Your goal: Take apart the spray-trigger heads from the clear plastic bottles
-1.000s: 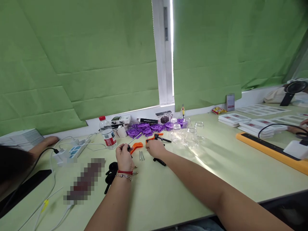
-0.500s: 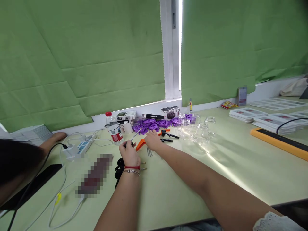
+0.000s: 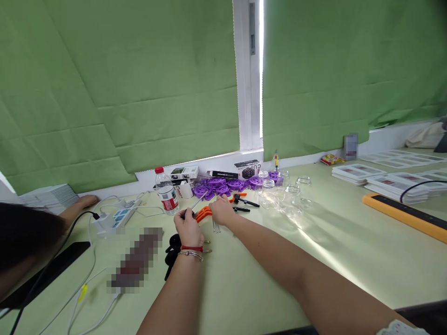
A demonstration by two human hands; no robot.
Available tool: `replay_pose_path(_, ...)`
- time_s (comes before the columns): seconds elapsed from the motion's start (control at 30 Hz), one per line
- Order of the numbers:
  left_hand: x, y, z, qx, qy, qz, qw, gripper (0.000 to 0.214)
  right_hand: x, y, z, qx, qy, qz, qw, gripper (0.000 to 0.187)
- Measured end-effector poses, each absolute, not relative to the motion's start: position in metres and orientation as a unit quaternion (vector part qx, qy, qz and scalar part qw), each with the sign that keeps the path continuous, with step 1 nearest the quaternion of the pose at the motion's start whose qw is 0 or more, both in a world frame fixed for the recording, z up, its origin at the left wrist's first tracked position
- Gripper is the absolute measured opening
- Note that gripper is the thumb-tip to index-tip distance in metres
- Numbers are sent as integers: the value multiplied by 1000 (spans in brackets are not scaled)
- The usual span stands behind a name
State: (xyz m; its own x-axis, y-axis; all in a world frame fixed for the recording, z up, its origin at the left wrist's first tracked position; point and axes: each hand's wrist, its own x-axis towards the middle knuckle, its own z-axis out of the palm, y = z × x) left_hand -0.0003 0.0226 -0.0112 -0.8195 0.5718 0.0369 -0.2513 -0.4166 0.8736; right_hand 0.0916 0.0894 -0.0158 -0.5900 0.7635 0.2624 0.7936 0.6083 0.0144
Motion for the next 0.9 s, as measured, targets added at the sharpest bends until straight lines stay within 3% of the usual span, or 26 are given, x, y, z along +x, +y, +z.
replay_pose_path(0.4, -3, 23, -12, 179, 482, 821, 248, 15, 85, 91, -21, -449, -886, -52, 106, 18)
replay_pose_path(0.63, -5, 24, -11, 182, 462, 832, 246, 15, 89, 89, -7, -466, -872, -36, 148, 15)
replay_pose_path(0.77, -7, 25, -10, 179, 423, 849, 262, 11, 110, 83, 9, -482, -851, 9, 210, 16)
replay_pose_path(0.9, -2, 25, -12, 211, 407, 838, 294, 12, 155, 78, 20, -460, -794, 177, 357, 11)
